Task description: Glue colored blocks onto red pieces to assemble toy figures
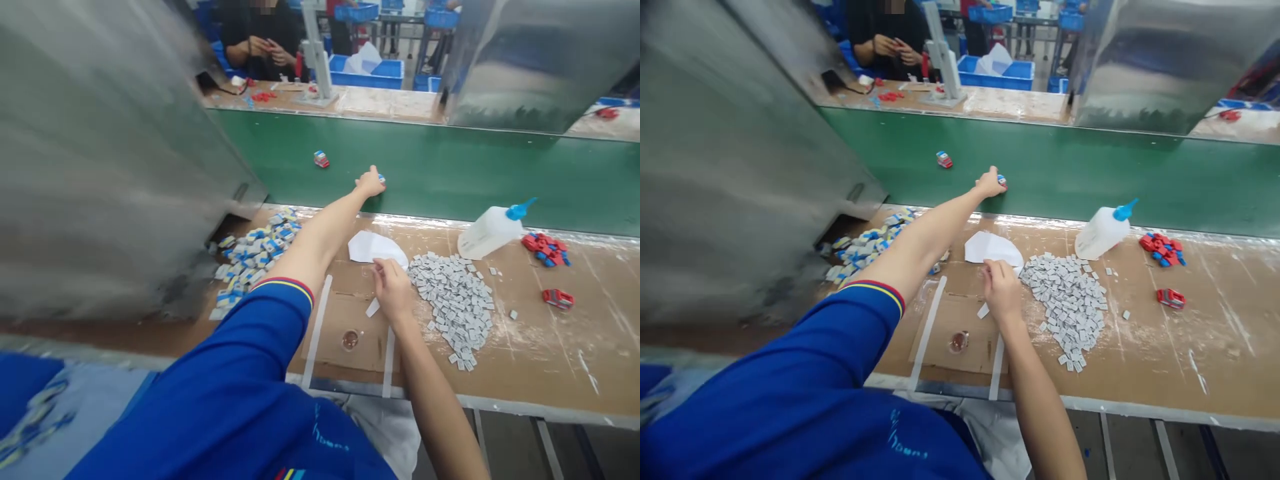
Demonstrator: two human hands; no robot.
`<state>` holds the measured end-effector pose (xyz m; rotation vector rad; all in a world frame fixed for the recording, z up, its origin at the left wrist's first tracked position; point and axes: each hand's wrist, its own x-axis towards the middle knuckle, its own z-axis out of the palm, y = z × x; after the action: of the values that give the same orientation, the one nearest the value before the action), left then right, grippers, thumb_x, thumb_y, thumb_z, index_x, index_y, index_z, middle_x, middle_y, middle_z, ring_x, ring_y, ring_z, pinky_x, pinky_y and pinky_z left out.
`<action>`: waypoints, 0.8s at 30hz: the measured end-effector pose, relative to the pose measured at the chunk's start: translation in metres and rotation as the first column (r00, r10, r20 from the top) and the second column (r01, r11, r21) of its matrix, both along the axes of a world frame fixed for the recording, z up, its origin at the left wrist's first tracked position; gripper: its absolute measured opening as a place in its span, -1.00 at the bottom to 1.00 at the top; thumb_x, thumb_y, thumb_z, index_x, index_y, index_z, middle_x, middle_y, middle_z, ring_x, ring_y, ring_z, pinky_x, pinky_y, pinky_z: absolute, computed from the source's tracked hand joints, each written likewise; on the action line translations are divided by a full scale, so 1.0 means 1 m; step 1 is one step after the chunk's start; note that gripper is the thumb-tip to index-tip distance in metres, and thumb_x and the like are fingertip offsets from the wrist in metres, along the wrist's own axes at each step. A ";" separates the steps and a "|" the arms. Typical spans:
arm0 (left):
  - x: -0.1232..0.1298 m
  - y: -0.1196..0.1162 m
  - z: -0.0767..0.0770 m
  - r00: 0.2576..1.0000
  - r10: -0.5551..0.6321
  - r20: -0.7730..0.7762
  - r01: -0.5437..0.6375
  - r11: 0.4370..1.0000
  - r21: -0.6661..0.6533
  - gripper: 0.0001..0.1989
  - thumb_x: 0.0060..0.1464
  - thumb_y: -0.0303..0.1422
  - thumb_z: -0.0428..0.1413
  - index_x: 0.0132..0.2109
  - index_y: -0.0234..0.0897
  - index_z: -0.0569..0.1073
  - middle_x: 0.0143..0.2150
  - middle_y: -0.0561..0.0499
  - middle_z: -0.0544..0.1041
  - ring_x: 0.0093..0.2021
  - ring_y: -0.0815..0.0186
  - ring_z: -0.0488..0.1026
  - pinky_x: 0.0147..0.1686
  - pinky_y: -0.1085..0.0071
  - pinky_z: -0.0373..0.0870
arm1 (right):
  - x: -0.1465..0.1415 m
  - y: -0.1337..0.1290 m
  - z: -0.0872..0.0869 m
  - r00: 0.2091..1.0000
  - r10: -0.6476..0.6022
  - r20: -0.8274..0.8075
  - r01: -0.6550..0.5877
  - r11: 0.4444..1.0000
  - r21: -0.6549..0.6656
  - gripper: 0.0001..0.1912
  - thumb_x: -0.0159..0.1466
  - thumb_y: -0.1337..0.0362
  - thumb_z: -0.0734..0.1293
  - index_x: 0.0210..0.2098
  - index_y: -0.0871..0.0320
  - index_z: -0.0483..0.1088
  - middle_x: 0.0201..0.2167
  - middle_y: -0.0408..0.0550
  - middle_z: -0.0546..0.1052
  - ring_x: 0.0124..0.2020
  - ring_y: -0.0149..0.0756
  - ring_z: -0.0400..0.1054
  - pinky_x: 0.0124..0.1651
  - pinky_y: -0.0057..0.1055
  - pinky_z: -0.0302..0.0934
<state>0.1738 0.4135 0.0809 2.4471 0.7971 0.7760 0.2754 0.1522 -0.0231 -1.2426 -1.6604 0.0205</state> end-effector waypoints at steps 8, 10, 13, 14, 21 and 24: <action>-0.105 -0.087 0.032 0.974 0.166 -0.154 -0.197 0.956 -0.218 -0.44 0.20 0.04 0.39 0.09 -0.33 0.60 0.03 -0.02 0.73 0.14 0.14 0.56 0.03 0.21 0.47 | 0.013 0.007 -0.003 0.996 0.014 -0.093 -0.031 0.982 -0.187 -0.74 0.42 0.15 0.33 -0.10 0.18 0.60 -0.33 0.01 0.63 -0.39 -0.20 0.45 -0.23 -0.23 0.43; -0.150 -0.126 0.031 0.940 0.259 -0.221 -0.311 0.916 -0.251 -0.49 0.14 -0.07 0.38 0.08 -0.36 0.64 -0.03 -0.12 0.72 0.00 0.12 0.60 0.02 0.21 0.48 | 0.016 0.007 -0.003 0.995 -0.010 -0.101 -0.013 0.974 -0.228 -0.72 0.38 0.12 0.34 -0.15 0.17 0.60 -0.32 0.02 0.63 -0.39 -0.20 0.42 -0.21 -0.21 0.41; -0.233 -0.212 0.027 0.777 0.617 -0.124 -0.629 0.759 -0.168 -0.54 0.18 -0.14 0.26 0.10 -0.35 0.63 0.03 -0.19 0.73 -0.01 0.14 0.62 0.11 0.21 0.52 | 0.018 0.003 -0.004 0.993 -0.042 -0.106 0.010 0.958 -0.285 -0.73 0.32 0.09 0.35 -0.20 0.14 0.59 -0.32 0.01 0.61 -0.37 -0.19 0.39 -0.16 -0.18 0.40; -0.264 -0.244 0.026 0.772 0.627 -0.105 -0.634 0.747 -0.202 -0.51 0.20 -0.07 0.26 0.11 -0.34 0.63 0.05 -0.18 0.73 -0.01 0.14 0.63 0.10 0.20 0.54 | 0.018 0.002 -0.004 0.992 -0.052 -0.111 0.016 0.953 -0.303 -0.73 0.30 0.08 0.36 -0.21 0.13 0.59 -0.33 0.01 0.61 -0.37 -0.19 0.39 -0.16 -0.17 0.39; -0.436 -0.341 0.038 0.539 0.838 0.083 -0.696 0.498 -0.518 -0.25 -0.06 0.39 0.39 -0.36 -0.30 0.59 -0.46 0.01 0.62 -0.38 0.30 0.50 -0.15 0.15 0.69 | 0.018 0.000 -0.003 0.966 -0.158 -0.203 0.070 0.920 -0.386 -0.64 0.20 -0.02 0.35 -0.26 0.13 0.57 -0.45 -0.04 0.56 -0.47 -0.22 0.34 -0.31 -0.20 0.32; -0.447 -0.292 0.047 0.417 0.868 0.270 -0.753 0.497 -0.432 -0.44 0.14 0.13 0.44 -0.17 -0.33 0.59 -0.34 0.13 0.62 -0.20 0.35 0.46 0.30 0.02 0.60 | 0.020 -0.002 -0.004 0.957 -0.190 -0.219 0.086 0.909 -0.408 -0.62 0.21 -0.07 0.35 -0.27 0.12 0.56 -0.44 -0.03 0.58 -0.45 -0.22 0.37 -0.31 -0.21 0.35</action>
<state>-0.2731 0.1219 0.1277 1.3909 1.8022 1.4210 0.2954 0.1500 -0.0273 -1.5875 -1.3773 0.4318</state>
